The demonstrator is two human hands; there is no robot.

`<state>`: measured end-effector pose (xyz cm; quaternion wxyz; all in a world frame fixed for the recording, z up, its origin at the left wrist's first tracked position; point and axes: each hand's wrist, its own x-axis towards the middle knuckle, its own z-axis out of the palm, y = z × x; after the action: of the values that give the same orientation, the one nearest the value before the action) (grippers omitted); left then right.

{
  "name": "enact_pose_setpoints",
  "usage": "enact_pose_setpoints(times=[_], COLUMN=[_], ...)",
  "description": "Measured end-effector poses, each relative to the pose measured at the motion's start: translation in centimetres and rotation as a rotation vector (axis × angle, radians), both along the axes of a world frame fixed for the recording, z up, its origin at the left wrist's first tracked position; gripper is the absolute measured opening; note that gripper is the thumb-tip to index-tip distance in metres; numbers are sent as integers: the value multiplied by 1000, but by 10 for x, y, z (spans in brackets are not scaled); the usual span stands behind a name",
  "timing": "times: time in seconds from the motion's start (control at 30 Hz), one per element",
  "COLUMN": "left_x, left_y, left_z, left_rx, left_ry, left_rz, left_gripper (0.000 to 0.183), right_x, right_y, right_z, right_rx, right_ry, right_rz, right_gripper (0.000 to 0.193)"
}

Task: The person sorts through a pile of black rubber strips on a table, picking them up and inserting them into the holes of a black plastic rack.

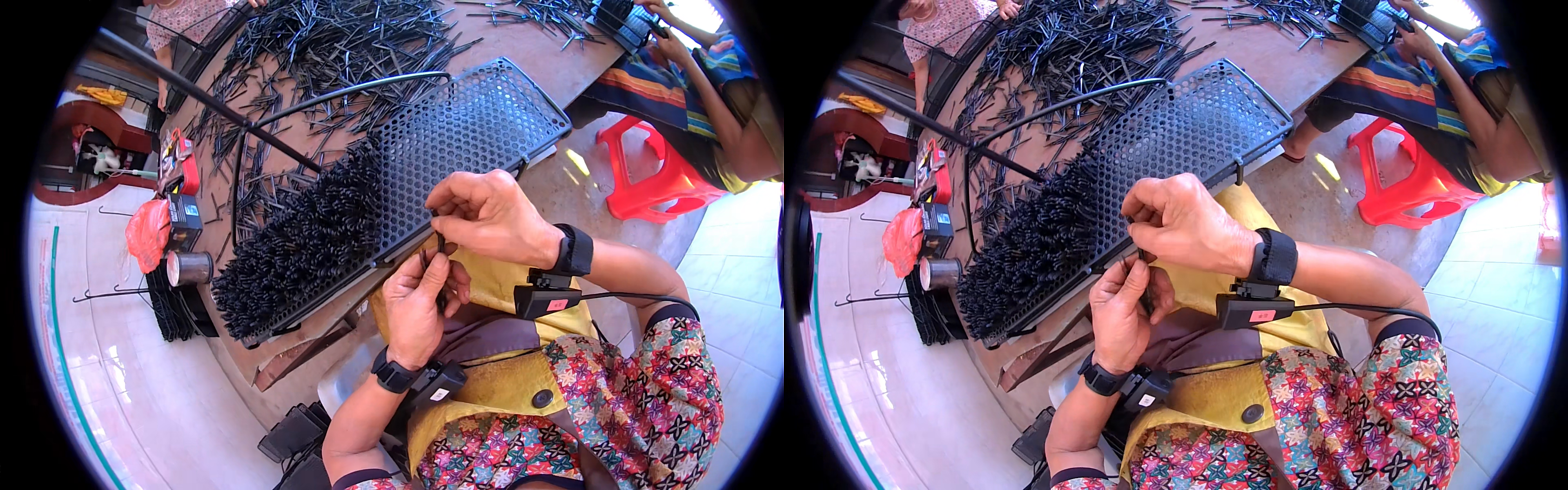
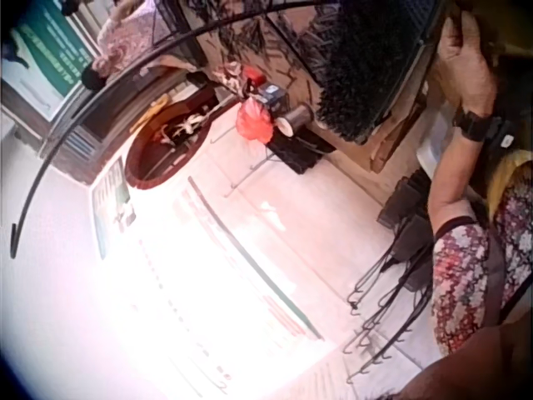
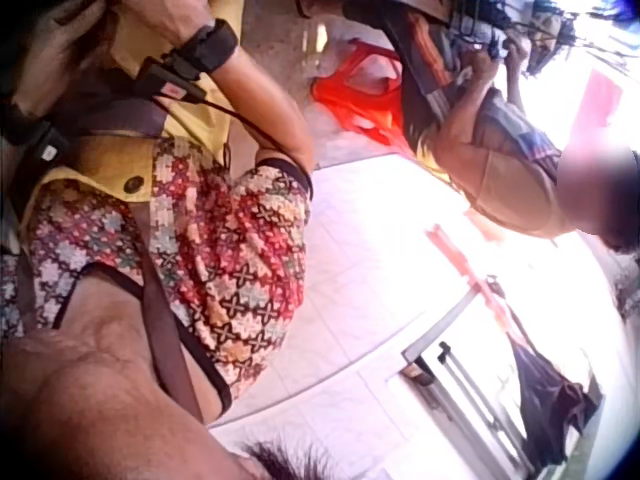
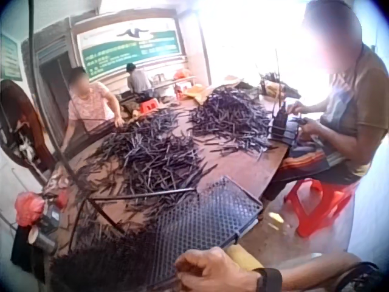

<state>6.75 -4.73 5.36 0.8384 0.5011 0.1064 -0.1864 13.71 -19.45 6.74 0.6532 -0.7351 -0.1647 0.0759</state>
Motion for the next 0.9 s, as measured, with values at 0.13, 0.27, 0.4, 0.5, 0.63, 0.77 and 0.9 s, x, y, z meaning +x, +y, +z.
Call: enact_pose_setpoints(times=[0.13, 0.27, 0.4, 0.5, 0.63, 0.77, 0.9], left_x=[15, 13, 6, 5, 0, -2, 0], left_y=[-5, 4, 8, 1, 5, 6, 8], left_z=[1, -10, -23, -22, -29, -32, -33], left_rx=[124, 202, -64, -141, -166, -211, -231], left_ry=[-25, -29, 100, 159, 160, 166, 178], left_rz=[-25, -42, -6, 61, 24, -4, -17], left_gripper=[24, 23, 22, 19, 22, 24, 24], right_x=[18, 36, 68, 95, 107, 115, 117], right_y=[-14, -21, -15, -3, 14, 19, 23], right_z=[3, 8, 9, 8, 2, 2, 8], right_rx=[-4, 22, -100, -196, -240, -327, -355], right_ry=[-40, -28, -567, -980, -1015, -1086, -1096], right_rz=[-109, -247, -458, -451, -372, -263, -193], right_gripper=[16, 15, 14, 16, 14, 17, 17])
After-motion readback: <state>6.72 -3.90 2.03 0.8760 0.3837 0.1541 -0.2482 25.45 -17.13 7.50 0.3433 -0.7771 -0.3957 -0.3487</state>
